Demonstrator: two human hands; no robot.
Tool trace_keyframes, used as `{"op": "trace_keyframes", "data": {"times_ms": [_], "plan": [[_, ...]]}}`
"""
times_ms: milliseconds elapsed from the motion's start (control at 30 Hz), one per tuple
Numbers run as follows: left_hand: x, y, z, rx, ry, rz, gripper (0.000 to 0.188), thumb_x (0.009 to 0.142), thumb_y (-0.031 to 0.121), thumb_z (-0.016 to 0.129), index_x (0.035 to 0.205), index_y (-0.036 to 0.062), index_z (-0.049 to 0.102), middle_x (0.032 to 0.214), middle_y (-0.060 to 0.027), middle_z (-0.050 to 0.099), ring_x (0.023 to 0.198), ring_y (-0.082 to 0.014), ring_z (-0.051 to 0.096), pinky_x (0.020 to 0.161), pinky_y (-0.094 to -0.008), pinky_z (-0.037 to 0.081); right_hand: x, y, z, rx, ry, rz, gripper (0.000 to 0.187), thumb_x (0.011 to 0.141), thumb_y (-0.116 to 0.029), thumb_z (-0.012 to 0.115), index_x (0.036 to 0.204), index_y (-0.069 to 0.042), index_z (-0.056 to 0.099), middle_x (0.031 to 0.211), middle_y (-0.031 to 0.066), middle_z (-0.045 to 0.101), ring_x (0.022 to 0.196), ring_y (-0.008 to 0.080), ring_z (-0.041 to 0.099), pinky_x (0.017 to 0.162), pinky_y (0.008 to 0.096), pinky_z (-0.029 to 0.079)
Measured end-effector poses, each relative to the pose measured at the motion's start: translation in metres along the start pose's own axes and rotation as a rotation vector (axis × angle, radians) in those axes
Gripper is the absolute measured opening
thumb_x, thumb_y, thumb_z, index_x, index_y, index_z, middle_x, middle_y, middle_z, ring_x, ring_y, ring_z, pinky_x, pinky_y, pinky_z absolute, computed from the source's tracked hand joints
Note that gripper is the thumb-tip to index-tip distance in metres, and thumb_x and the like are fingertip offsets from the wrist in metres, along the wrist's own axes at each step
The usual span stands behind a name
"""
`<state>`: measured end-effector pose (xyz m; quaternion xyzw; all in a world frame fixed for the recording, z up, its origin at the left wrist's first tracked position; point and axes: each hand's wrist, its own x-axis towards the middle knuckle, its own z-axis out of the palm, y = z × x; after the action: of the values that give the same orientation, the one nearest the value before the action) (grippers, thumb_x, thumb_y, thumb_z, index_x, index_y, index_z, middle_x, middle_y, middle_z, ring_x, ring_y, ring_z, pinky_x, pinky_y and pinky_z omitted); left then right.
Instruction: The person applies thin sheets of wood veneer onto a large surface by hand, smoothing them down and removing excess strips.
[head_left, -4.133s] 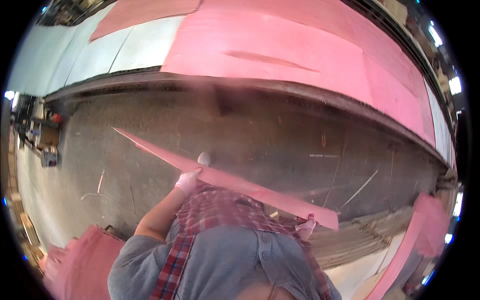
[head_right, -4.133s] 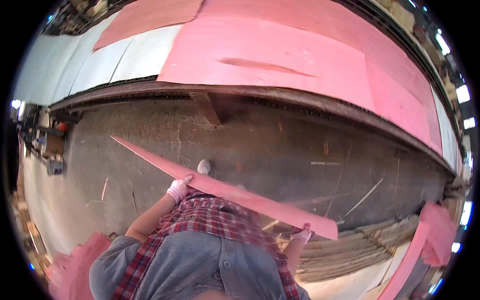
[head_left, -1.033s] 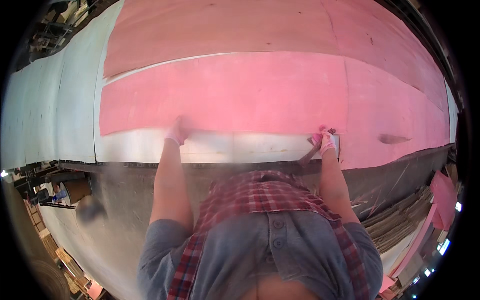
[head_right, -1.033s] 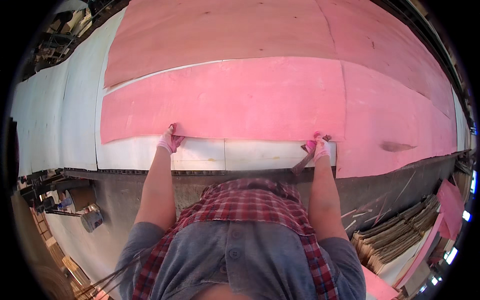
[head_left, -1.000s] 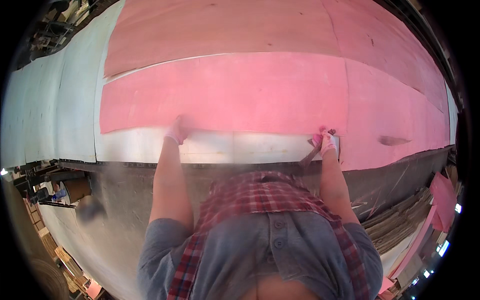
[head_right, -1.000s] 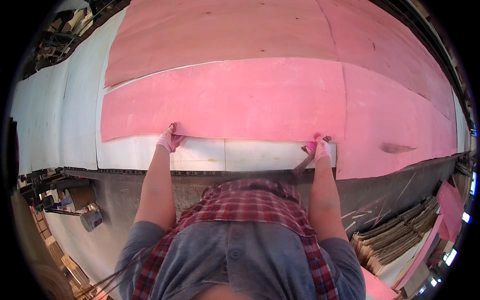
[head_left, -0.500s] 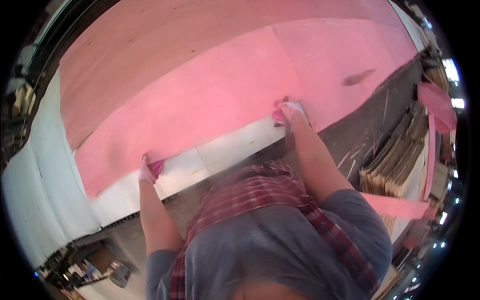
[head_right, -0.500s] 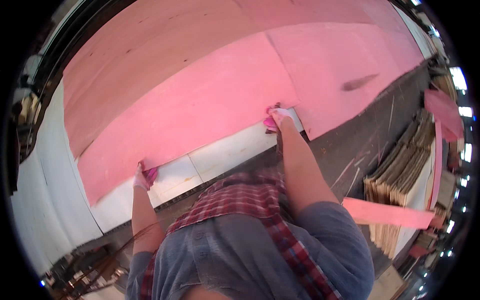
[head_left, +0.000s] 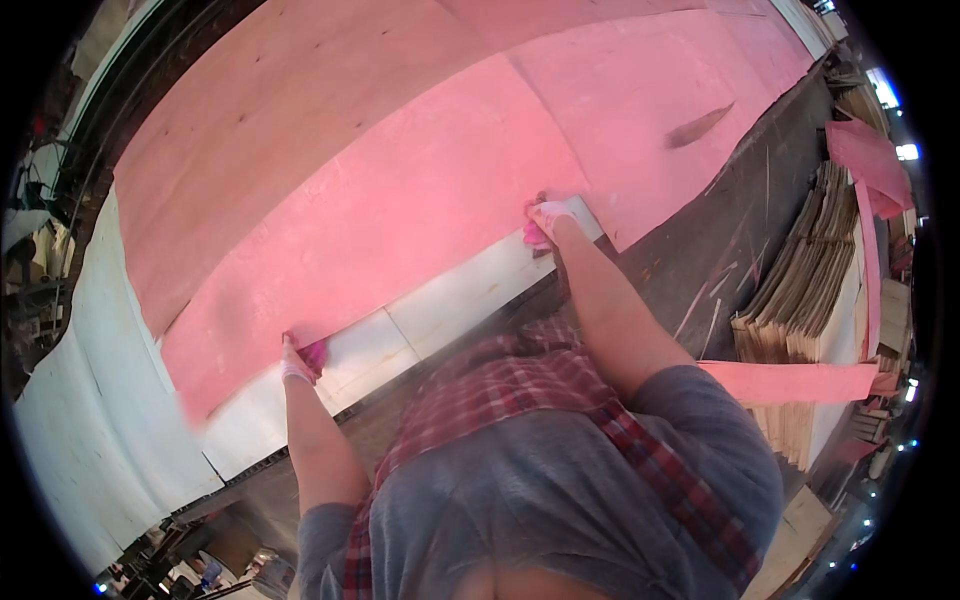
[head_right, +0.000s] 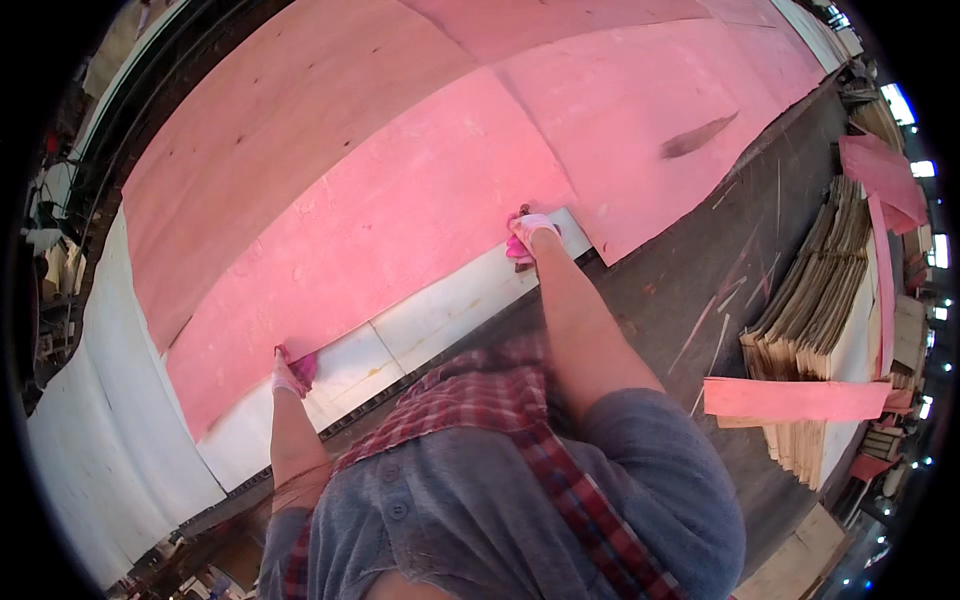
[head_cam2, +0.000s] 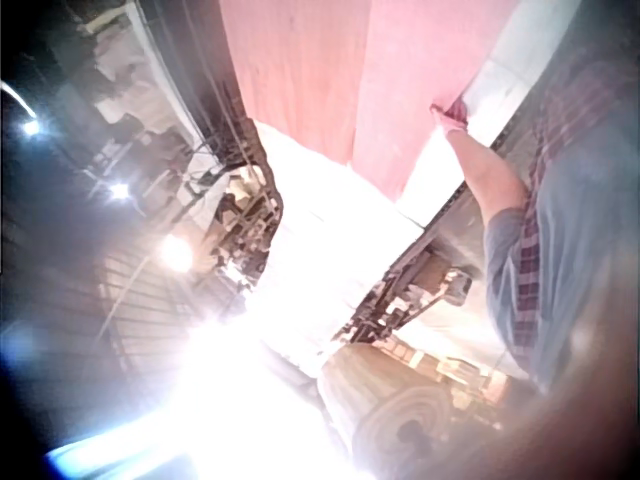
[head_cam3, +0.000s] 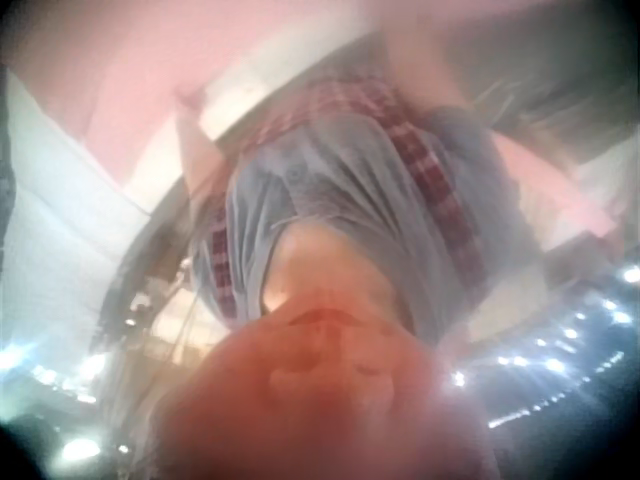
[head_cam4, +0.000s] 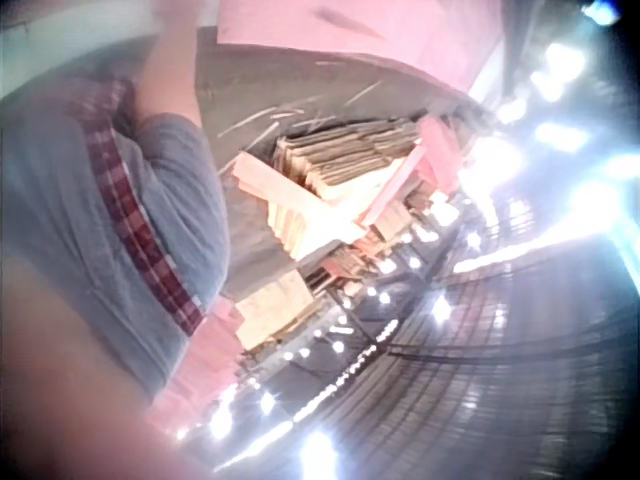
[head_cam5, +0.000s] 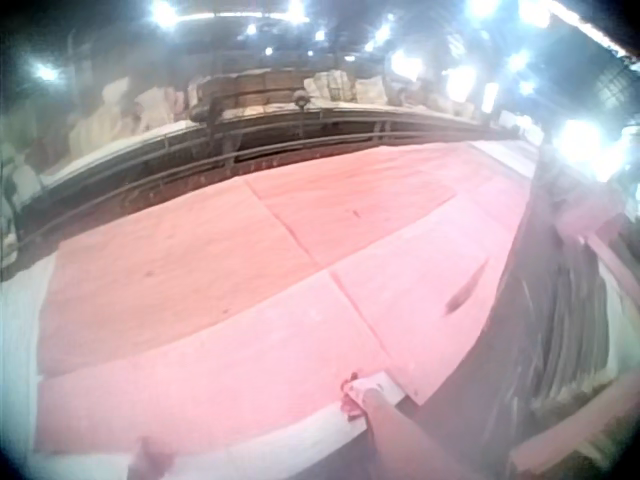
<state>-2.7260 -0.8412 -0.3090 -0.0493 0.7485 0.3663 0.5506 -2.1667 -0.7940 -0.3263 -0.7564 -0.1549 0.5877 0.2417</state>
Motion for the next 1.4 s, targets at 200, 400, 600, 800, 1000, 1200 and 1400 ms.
{"op": "trace_keyframes", "data": {"times_ms": [200,400,600,800,1000,1200,1400], "plan": [[-0.051,0.021,0.007,0.243,-0.169,-0.082,0.073,0.072,0.072,0.040,0.083,0.0016,0.053,0.079,-0.0104,0.062,0.061,-0.0236,0.059,0.052,-0.0337,0.049,-0.048,0.020,-0.012,0.174,0.106,-0.286,0.037,0.077,-0.042,0.062,0.078,-0.006,0.058,0.073,0.0058,0.058,0.065,0.0138,0.057,0.058,0.0282,0.045],[-0.049,-0.007,-0.020,0.278,-0.567,-0.246,0.070,0.077,0.067,0.039,0.086,-0.0002,0.058,0.081,-0.0123,0.062,0.070,-0.0243,0.060,0.060,-0.0343,0.048,-0.132,0.052,-0.029,0.276,0.077,-0.285,0.037,0.079,-0.039,0.061,0.088,-0.003,0.056,0.073,0.0091,0.060,0.052,0.0163,0.058,0.048,0.0286,0.049],[-0.061,-0.021,-0.016,0.166,-0.315,-0.020,0.071,0.076,0.062,0.048,0.105,-0.0024,0.052,0.101,-0.0138,0.058,0.089,-0.0263,0.058,0.076,-0.0358,0.047,-0.105,0.073,-0.052,0.543,-0.086,0.046,0.035,0.079,-0.035,0.061,0.099,-0.008,0.053,0.083,0.0071,0.057,0.072,0.0212,0.059,0.065,0.0361,0.052],[-0.082,-0.049,0.010,-0.039,-0.462,-0.144,0.077,0.074,0.062,0.050,0.114,-0.0042,0.046,0.115,-0.0147,0.052,0.102,-0.0275,0.054,0.084,-0.0374,0.046,-0.067,0.038,-0.018,0.888,-0.031,-0.021,0.026,0.078,-0.020,0.061,0.101,-0.017,0.049,0.091,0.0030,0.051,0.076,0.0208,0.055,0.059,0.0383,0.052],[-0.065,-0.085,0.064,-0.200,-0.387,0.016,0.046,0.082,0.049,0.049,0.103,0.0084,0.053,0.115,-0.0166,0.051,0.105,-0.0294,0.050,0.088,-0.0395,0.045,-0.045,0.009,-0.031,0.380,-0.058,-0.377,0.031,0.077,-0.022,0.065,0.100,-0.013,0.045,0.082,0.0016,0.053,0.065,0.0152,0.057,0.053,0.0293,0.050],[-0.065,-0.063,0.105,-0.316,-0.113,0.048,0.019,0.088,0.030,0.048,0.094,0.0126,0.055,0.098,-0.0131,0.055,0.097,-0.0316,0.053,0.086,-0.0431,0.047,0.008,0.013,-0.029,0.476,-0.279,-0.118,0.031,0.078,-0.031,0.064,0.092,-0.005,0.054,0.084,0.0067,0.056,0.068,0.0167,0.058,0.057,0.0267,0.051],[-0.062,-0.058,0.102,-0.163,-0.094,-0.010,0.020,0.089,0.031,0.046,0.096,0.0141,0.054,0.098,-0.0132,0.056,0.095,-0.0325,0.055,0.081,-0.0440,0.049,-0.003,0.005,-0.027,0.503,-0.349,-0.067,0.028,0.078,-0.033,0.063,0.094,-0.013,0.052,0.081,0.0069,0.059,0.061,0.0180,0.057,0.051,0.0305,0.048]]}}
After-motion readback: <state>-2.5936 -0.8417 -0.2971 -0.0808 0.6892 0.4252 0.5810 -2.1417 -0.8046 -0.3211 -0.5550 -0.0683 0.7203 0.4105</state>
